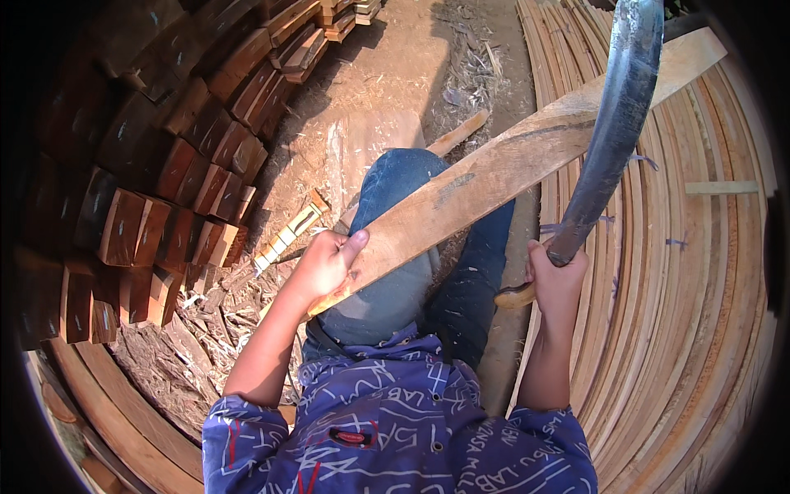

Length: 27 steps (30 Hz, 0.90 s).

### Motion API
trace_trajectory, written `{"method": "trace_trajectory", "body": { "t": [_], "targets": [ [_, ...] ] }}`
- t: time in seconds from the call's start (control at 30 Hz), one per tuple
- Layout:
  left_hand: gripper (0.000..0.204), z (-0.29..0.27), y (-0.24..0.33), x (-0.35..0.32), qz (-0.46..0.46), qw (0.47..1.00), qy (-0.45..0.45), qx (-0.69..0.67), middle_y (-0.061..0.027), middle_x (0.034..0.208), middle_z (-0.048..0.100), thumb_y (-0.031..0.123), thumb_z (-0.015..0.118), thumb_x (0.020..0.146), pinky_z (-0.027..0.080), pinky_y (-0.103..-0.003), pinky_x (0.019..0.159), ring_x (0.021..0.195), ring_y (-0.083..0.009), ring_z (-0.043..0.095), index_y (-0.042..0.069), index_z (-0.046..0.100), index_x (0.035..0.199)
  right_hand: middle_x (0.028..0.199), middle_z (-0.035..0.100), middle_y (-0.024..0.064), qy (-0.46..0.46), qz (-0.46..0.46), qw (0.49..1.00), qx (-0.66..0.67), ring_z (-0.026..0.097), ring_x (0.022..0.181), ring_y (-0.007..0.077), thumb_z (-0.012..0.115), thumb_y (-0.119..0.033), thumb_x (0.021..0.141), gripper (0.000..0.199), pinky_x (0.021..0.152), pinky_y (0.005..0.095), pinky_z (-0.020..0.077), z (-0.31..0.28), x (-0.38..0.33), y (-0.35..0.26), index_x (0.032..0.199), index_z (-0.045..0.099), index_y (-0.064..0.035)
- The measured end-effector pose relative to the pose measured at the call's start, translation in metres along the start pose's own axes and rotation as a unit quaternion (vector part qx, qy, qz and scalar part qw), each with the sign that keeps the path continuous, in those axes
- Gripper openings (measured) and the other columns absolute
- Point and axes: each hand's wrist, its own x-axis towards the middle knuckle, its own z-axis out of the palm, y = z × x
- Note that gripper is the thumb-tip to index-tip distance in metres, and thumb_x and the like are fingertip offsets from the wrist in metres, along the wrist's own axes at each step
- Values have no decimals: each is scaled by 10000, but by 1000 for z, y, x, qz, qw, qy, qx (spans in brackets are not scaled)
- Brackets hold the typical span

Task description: The person sits on the ground and uses a large curved blade to shave and shape a long, thin piece of wood. They hold the wood with one hand and repeatedly draw the blade along its length to remove thin shavings.

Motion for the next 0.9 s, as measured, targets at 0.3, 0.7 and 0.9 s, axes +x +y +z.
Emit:
{"method": "trace_trajectory", "body": {
  "t": [0.3,0.7,0.9],
  "targets": [
    [649,-1,0,-5,-19,1000,8,8,-102,447,505,484,500,985,429,-347,411,361,-170,513,-29,555,590,592,590,22,-53,-46,995,-73,519,558,74,735,-80,805,169,522,287,416,11,-7,21,723,628,22],
    [648,1,-4,-1,24,1000,-4,7,-78,439,467,492,479,992,388,-335,373,355,-162,482,17,454,552,625,620,171,-134,-158,961,-183,584,536,142,736,-93,744,174,534,326,461,33,-25,38,819,679,54],
    [651,0,-6,-4,-45,997,3,-56,-87,437,468,498,515,981,396,-339,383,346,-158,471,8,478,554,616,619,10,-32,-80,994,-67,531,555,49,722,-79,807,138,505,260,415,10,-3,-8,785,662,43]
  ]
}}
